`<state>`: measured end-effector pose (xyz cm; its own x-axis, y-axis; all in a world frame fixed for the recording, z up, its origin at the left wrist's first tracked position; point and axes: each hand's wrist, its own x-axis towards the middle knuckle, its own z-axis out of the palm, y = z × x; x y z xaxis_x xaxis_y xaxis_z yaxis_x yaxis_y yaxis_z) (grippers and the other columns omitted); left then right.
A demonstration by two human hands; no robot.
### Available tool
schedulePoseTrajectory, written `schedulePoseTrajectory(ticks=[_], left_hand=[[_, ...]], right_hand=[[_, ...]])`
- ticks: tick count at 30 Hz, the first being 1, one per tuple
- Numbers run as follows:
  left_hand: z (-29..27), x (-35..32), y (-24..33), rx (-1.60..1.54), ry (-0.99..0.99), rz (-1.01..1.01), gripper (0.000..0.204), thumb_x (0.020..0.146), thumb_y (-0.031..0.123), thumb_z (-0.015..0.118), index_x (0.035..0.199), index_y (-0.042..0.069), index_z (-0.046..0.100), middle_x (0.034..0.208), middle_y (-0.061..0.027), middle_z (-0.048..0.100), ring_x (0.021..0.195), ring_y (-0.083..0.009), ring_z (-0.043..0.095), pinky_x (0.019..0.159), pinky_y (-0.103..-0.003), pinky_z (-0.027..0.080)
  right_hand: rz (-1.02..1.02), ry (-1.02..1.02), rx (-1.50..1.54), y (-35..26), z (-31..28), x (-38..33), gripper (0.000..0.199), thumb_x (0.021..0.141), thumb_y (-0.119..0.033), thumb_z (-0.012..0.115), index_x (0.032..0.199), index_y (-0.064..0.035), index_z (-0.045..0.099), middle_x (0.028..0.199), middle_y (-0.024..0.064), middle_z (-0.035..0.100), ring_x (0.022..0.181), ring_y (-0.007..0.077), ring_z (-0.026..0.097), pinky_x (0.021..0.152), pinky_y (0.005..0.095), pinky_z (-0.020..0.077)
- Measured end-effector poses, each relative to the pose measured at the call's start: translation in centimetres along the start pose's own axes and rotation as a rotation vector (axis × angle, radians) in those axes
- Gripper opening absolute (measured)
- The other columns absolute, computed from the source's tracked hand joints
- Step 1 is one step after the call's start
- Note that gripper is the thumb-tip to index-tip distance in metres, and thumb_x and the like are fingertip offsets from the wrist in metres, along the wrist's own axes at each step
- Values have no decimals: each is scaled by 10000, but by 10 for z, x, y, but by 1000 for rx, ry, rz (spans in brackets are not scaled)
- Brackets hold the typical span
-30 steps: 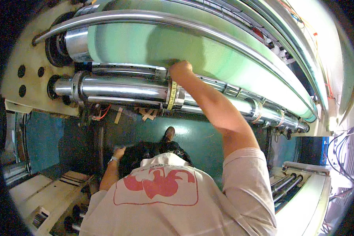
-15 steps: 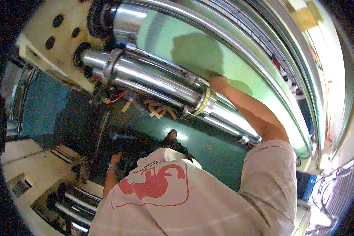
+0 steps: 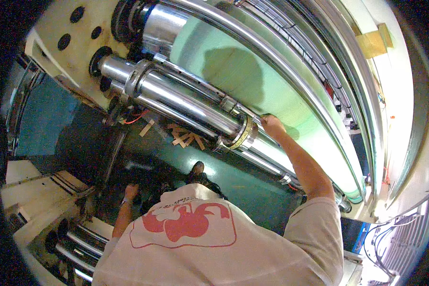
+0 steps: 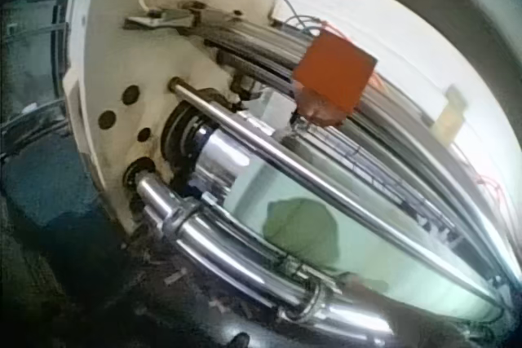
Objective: The person measures the circumference and length of several large, curved metal pipes using a flexible measuring tape. They wrap the tape around the pipe sections and mark specific points on the metal surface with a pen. The person moves along the pipe assembly to measure different segments.
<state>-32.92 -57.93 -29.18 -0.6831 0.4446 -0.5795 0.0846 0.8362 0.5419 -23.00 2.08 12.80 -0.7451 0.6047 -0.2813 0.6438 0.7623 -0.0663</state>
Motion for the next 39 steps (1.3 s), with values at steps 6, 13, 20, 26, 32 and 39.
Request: schedulePoseTrajectory(ticks=[6, 13, 20, 26, 32, 39], left_hand=[[-143, -8, 236, -369, -24, 224, 381, 820, 346, 547, 726, -22, 579, 608, -108, 585, 601, -206, 565, 596, -330, 421], [-192, -39, 494, 25, -22, 1009, 402, 767, 283, 635, 1035, 32, 472, 647, -129, 566, 602, -286, 572, 531, -359, 439], [-141, -38, 573, 796, -36, 1173, 951, 609, 445, 719, 1315, 55, 215, 1058, -267, 512, 914, -372, 563, 747, -415, 477], [-125, -36, 581, 890, -16, 1164, 1058, 530, 422, 777, 1297, -34, 210, 1032, -266, 526, 900, -367, 570, 744, -414, 477], [-126, -24, 602, 934, -141, 1114, 1090, 493, 480, 777, 1271, -70, 247, 1100, -251, 517, 981, -348, 539, 815, -408, 445], [-122, -25, 594, 889, -121, 1099, 1078, 509, 494, 762, 1293, -26, 235, 1152, -244, 487, 1019, -358, 517, 840, -404, 437]], right_hand=[[-136, 130, 437, -3, 35, -81, 194, 859, -213, 465, 803, -32, 508, 674, 204, 506, 622, 361, 488, 580, 390, 415], [-186, 230, 443, -32, 87, -130, 139, 846, -209, 504, 839, -70, 494, 682, 207, 541, 672, 414, 528, 547, 475, 408], [-247, 303, 410, -23, 103, -126, 191, 854, -268, 471, 847, -80, 500, 728, 192, 570, 719, 403, 542, 582, 484, 414], [-200, 323, 382, -25, 99, -128, 195, 860, -284, 467, 855, -96, 522, 747, 181, 580, 729, 394, 547, 597, 477, 421], [-246, 345, 295, -11, 86, -122, 158, 829, -227, 531, 829, -70, 548, 765, 162, 578, 726, 360, 555, 600, 415, 432], [-244, 264, 221, -9, 82, -117, 177, 829, -246, 531, 826, -69, 537, 694, 172, 552, 692, 365, 550, 594, 416, 429]])
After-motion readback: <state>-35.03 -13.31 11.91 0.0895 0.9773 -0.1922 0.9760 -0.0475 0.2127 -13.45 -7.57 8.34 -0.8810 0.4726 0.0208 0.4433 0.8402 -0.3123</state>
